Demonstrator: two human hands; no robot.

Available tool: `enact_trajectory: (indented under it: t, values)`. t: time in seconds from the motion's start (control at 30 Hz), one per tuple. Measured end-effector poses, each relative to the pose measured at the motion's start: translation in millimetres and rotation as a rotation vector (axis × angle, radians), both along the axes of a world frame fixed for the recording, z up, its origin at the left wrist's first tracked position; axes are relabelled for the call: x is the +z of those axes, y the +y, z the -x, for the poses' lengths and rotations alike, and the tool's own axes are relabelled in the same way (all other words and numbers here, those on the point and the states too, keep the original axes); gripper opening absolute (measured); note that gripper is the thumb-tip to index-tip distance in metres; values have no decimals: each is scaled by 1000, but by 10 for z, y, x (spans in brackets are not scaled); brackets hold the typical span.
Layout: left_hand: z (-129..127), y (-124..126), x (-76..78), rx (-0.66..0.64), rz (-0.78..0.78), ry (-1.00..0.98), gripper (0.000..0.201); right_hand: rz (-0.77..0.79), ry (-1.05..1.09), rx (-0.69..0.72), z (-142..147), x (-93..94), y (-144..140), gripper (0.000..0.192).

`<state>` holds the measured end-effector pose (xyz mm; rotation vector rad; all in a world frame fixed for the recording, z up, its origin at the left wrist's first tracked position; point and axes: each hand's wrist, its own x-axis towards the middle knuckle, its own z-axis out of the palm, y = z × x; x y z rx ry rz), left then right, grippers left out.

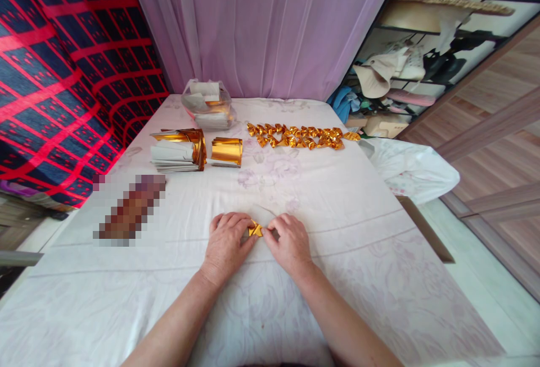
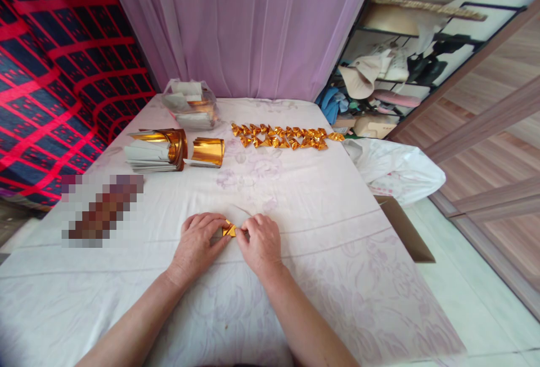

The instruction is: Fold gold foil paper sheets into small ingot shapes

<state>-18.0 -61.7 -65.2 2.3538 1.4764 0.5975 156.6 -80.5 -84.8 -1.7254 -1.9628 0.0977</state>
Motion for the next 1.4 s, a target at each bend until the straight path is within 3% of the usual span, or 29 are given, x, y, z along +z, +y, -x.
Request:
enact_trajectory:
  t: [0.5,0.8,1.27,1.4]
  values:
    - [-110,-14,19,84,-17,5,6,9,21,-2,1,-4,-5,14]
    - [-112,-12,12,90,7,4,6,46,69,30,-2,6,-17,2]
    - [-117,-5,39,90,22,7,6,59,134,107,-77,-26,-19,17]
    - [-111,-2,30,85,11,1,7,31,97,63,-28,-23,-29,6]
